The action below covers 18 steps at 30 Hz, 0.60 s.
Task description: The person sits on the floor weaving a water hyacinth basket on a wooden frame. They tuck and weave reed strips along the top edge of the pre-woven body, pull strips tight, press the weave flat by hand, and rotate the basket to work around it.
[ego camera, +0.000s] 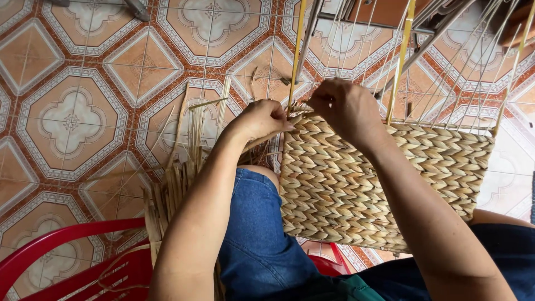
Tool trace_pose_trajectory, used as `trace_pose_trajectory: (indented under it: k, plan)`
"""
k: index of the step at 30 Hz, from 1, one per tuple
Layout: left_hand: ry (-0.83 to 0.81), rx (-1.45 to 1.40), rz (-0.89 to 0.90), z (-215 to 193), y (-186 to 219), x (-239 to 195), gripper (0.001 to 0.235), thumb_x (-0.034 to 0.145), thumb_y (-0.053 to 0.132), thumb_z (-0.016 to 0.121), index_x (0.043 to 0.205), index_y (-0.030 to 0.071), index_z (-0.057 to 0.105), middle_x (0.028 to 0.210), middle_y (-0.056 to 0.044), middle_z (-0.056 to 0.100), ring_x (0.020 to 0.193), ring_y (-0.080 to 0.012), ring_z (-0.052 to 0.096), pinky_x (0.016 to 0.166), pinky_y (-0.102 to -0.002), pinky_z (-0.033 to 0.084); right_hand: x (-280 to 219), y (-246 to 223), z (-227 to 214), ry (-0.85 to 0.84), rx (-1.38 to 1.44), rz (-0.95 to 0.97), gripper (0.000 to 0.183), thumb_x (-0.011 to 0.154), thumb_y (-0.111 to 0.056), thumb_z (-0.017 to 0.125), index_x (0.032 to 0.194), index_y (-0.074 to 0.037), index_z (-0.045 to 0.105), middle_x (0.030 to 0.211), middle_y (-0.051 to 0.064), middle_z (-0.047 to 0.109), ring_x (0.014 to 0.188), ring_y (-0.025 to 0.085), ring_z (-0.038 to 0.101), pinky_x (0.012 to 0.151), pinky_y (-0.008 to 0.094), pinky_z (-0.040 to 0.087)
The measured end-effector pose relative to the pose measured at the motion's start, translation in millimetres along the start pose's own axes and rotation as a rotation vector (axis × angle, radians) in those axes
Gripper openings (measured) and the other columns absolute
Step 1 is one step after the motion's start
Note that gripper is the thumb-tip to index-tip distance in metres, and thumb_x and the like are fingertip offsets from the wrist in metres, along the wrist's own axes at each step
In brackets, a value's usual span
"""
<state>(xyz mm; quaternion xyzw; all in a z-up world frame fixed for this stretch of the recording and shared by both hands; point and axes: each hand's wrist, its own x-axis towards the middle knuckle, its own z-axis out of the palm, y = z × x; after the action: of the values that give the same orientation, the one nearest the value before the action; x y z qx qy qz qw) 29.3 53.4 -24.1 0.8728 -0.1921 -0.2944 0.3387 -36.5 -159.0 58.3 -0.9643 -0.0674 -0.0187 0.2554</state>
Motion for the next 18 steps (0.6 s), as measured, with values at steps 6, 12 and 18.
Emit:
trace_pose_trajectory:
  k: [6,12,18]
  plan:
    - [-0.116,-0.94,0.027,11.8,-37.7,12.4,0.022,0.09,0.004,0.058,0.108,-0.001,0.069,0.099,-0.006,0.074,0.087,-0.0144,0.073,0.078,-0.023,0.062,-3.0,8.7,27.0,0.068,-0.276,-0.26,0.025,0.096,-0.03,0.07,0.08,-0.011,0.073,0.074,0.004,0.068,0.067,0.017,0.065,0.088,0.041,0.06]
    - [-0.098,-1.0,0.081,30.1,-48.6,13.7,0.023,0.102,0.013,0.062,0.118,-0.002,0.07,0.099,-0.007,0.075,0.087,-0.0113,0.07,0.08,-0.021,0.057,21.1,-17.9,32.1,-0.214,-0.5,-0.078,0.039,0.106,-0.036,0.052,0.081,-0.011,0.07,0.08,0.007,0.067,0.088,0.022,0.064,0.093,0.05,0.051]
    - [-0.231,-1.082,0.055,36.0,-61.5,25.0,0.021,0.104,0.007,0.061,0.121,-0.003,0.066,0.084,-0.009,0.068,0.067,-0.0164,0.067,0.063,-0.027,0.058,37.0,-46.0,27.5,-0.571,-0.671,0.048,0.045,0.112,-0.037,0.041,0.094,-0.009,0.07,0.094,0.007,0.068,0.097,0.022,0.063,0.096,0.041,0.048]
